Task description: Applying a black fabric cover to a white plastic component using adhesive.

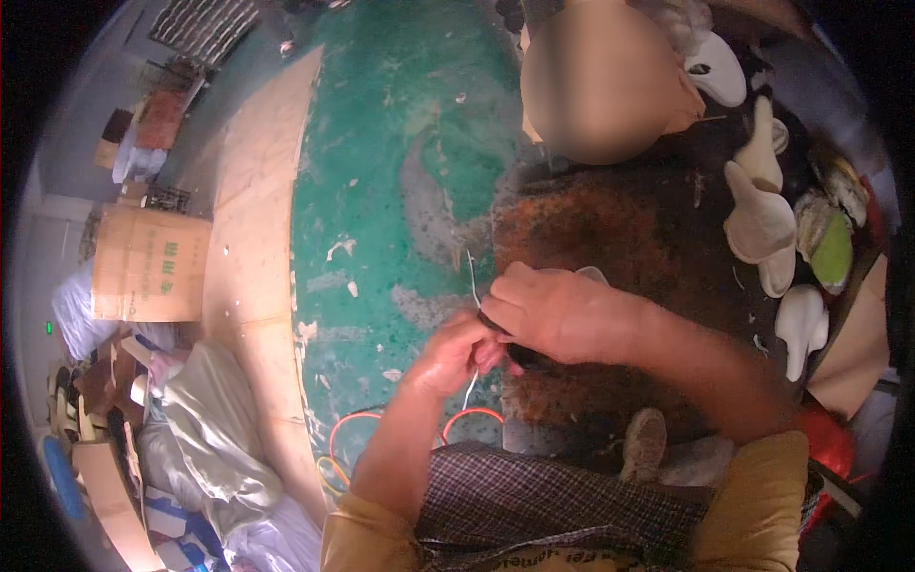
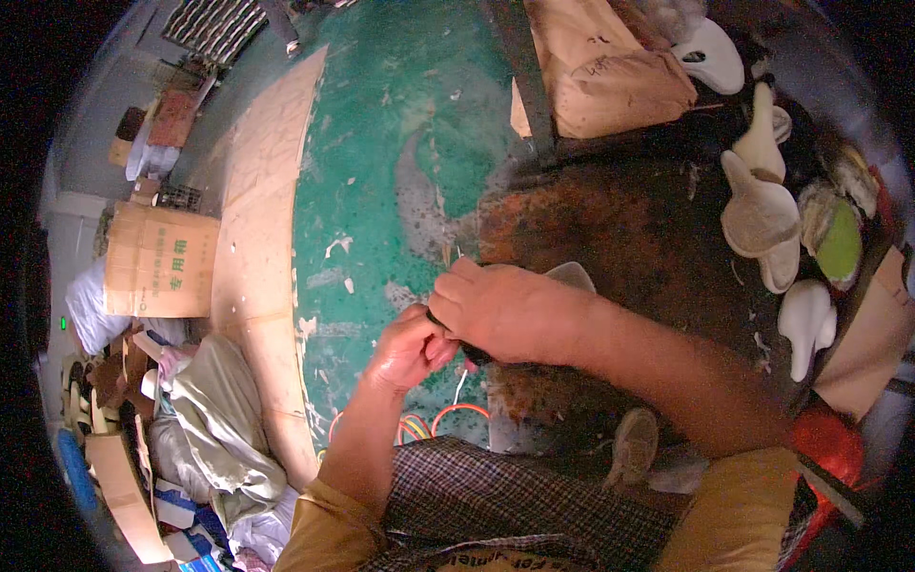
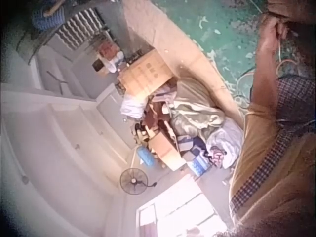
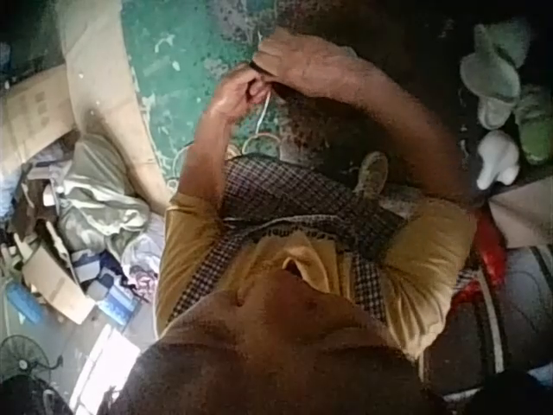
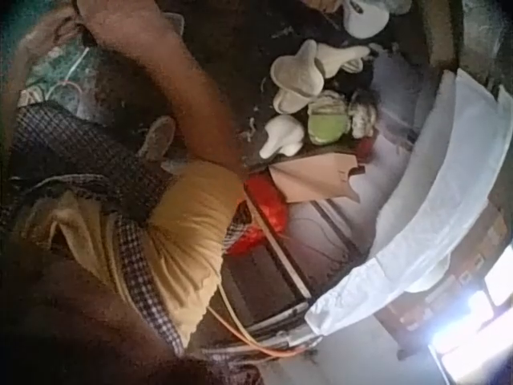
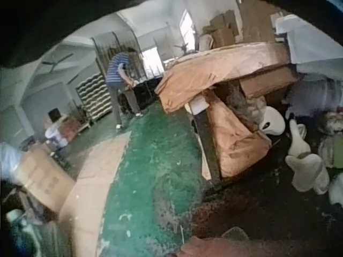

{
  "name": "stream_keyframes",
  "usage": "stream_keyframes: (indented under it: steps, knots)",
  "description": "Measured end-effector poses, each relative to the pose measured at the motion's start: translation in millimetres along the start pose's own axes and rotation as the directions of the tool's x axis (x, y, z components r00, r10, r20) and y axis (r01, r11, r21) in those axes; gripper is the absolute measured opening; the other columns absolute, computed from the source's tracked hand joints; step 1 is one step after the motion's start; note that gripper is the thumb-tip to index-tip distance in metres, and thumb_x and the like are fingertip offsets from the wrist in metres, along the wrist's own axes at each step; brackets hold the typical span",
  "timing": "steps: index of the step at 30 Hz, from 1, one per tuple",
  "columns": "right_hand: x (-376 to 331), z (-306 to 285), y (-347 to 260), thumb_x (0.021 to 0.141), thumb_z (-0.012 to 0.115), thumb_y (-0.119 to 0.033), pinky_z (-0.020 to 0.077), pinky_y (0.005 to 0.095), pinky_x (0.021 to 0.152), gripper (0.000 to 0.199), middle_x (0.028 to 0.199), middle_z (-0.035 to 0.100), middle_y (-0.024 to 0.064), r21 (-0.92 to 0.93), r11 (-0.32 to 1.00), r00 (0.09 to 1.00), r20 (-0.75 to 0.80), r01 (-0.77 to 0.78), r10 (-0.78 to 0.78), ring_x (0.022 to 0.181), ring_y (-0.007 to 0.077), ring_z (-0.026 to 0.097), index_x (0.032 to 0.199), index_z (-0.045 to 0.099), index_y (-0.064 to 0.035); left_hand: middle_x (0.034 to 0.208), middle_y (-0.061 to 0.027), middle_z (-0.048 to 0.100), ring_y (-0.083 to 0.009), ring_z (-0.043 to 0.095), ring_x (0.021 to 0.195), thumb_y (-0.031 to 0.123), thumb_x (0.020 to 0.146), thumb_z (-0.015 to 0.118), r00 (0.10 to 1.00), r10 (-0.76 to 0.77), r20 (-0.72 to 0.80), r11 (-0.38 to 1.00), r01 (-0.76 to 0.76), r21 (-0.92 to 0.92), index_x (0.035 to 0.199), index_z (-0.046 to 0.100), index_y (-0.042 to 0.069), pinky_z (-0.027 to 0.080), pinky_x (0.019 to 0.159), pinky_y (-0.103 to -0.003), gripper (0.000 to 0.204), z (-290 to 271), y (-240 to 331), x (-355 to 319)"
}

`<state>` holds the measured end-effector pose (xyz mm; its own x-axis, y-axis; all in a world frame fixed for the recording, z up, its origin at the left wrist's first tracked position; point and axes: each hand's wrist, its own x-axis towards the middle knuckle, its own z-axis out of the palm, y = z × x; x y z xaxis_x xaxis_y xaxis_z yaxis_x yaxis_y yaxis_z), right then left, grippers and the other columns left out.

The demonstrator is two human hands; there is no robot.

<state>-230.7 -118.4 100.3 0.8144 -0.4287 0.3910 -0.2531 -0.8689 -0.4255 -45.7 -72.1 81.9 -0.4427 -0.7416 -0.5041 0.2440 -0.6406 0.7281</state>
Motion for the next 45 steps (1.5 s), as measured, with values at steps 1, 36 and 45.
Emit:
stream_keyframes:
  steps: [1,36,45]
  knots:
    - [1.0,-3.5,-3.2,0.069,0.056,-0.014,0.0496,0.0343,0.064,0.019,0.079,0.049,0.0099,-0.102,0.994,0.998,0.048,0.046,-0.042,0.075,0.0272,0.054,0.083,0.053,-0.0017,0.048,-0.002,0.038,-0.0144,0.042,0.046,0.016,0.081,0.052,0.999,0.032,0.01,0.998,-0.033,0.053,0.055,0.047,0.005,0.049,0.059,-0.037,0.028,-1.9,-0.2,-1.7]
    - [5.3,59.8,-6.2,0.087,0.05,-0.026,0.0467,0.0459,0.051,0.03,0.06,0.057,0.0171,0.211,0.85,0.81,-0.261,-0.482,0.525,0.053,0.035,0.057,0.069,0.055,-0.0027,0.058,-0.002,0.05,-0.0116,0.044,0.055,0.034,0.095,0.043,0.709,0.608,-0.357,0.657,-0.197,0.727,0.064,0.052,0.001,0.038,0.052,-0.029,0.047,-1.3,-37.1,28.2]
    - [-48.9,56.0,18.4,0.081,0.057,-0.021,0.048,0.0405,0.063,0.018,0.08,0.061,0.0168,0.094,0.872,0.859,-0.151,-0.481,0.49,0.074,0.0314,0.06,0.08,0.058,-0.0029,0.085,-0.0124,0.059,-0.019,0.055,0.083,0.022,0.087,0.056,0.726,0.597,-0.341,0.631,-0.163,0.758,0.084,0.063,0.003,0.043,0.076,-0.031,0.021,-14.9,-32.9,45.5]
